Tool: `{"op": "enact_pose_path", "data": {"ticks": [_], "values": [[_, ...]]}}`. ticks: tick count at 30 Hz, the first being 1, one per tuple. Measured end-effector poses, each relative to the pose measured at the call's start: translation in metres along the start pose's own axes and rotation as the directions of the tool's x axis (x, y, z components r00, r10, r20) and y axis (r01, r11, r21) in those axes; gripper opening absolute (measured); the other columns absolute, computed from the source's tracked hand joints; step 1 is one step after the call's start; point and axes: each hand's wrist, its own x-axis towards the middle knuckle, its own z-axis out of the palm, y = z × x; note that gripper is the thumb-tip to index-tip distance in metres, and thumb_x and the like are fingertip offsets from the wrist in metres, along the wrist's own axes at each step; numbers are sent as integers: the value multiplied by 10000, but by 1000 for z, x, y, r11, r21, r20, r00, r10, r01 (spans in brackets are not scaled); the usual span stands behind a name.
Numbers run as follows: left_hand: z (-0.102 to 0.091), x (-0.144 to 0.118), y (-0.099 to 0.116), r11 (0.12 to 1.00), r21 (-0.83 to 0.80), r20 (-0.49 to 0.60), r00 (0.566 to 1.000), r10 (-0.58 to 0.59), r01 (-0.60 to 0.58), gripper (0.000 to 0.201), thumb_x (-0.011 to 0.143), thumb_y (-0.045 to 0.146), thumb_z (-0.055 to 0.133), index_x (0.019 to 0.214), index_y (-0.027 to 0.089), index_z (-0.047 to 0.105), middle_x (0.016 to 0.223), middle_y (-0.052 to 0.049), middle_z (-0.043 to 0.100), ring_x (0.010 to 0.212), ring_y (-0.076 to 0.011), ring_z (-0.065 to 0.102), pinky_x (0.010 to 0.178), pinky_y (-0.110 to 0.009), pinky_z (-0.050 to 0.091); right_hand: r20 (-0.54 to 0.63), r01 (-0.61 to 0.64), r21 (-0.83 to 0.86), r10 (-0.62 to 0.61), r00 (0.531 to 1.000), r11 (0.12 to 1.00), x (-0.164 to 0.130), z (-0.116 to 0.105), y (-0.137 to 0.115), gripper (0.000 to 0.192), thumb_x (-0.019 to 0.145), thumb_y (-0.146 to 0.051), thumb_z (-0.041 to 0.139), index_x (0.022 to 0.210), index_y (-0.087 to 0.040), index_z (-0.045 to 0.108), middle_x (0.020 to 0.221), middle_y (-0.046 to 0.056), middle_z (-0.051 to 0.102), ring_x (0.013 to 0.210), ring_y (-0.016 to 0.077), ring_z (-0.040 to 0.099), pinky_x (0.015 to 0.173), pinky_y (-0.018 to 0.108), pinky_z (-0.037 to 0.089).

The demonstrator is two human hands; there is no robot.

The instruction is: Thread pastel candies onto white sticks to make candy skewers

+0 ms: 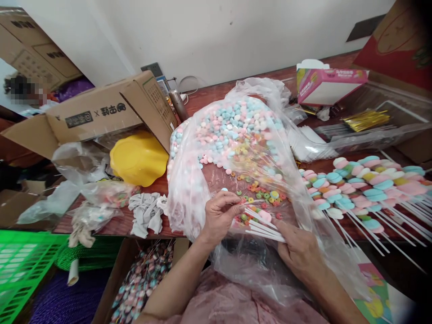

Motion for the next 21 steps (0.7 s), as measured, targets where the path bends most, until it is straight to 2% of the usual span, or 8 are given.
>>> {"op": "enact_pose_path", "data": {"ticks": [5,9,11,13,15,16,18,21], "values": [[-6,-5,-3,946,220,40,971,235,-238,67,800,212,804,858,189,779,815,-34,720,770,-134,683,698,-237,558,12,1,-33,-1,1000,999,2,-2,-11,370,794,-25,406,1033,-121,672,889,110,783,667,211,732,575,294,556],[-8,-15,-4,806,393,188,897,400,-442,112,886,131,663,898,175,765,836,-66,718,780,-146,675,714,-258,569,28,-85,-16,85,996,996,2,3,-19,354,828,-30,399,1039,-117,670,799,86,767,587,199,700,549,289,536],[-6,-21,-5,793,390,205,884,420,-468,139,888,123,639,925,169,764,877,-87,719,816,-162,677,739,-279,577,25,-107,3,107,994,994,0,6,-21,343,835,-43,402,1037,-127,666,779,74,761,566,199,689,541,294,533],[-3,-25,-7,887,314,117,941,319,-340,130,872,165,679,971,177,762,913,-86,710,839,-169,678,731,-277,581,16,-122,34,122,992,992,-2,9,-22,338,837,-47,407,1041,-141,661,783,64,760,566,195,688,541,289,532],[-1,-27,-8,991,112,-15,997,72,-70,202,851,226,730,1051,199,742,895,-53,693,771,-147,672,675,-257,582,-10,-115,78,116,993,990,-5,12,-20,350,835,-40,417,1067,-151,654,819,61,768,593,188,702,572,279,546],[1,-26,-9,997,-27,-56,996,-70,69,269,829,250,758,1094,211,723,859,-26,679,710,-128,658,635,-244,577,-29,-99,103,102,994,990,-6,13,-19,360,833,-36,424,1085,-156,651,847,62,774,618,185,713,597,274,555],[4,-24,-8,922,-280,-53,954,-294,268,423,758,270,825,1153,226,682,783,28,642,594,-93,611,557,-221,556,-63,-61,152,72,995,987,-8,16,-16,381,832,-32,436,1119,-167,647,905,69,785,673,182,734,639,265,569],[12,-23,-7,791,-459,27,896,-442,404,625,592,235,925,1159,224,660,741,64,608,529,-68,563,471,-180,499,-75,-35,226,53,996,973,-7,19,-13,398,851,-33,447,1155,-192,649,943,61,792,705,175,748,651,249,575]]}}
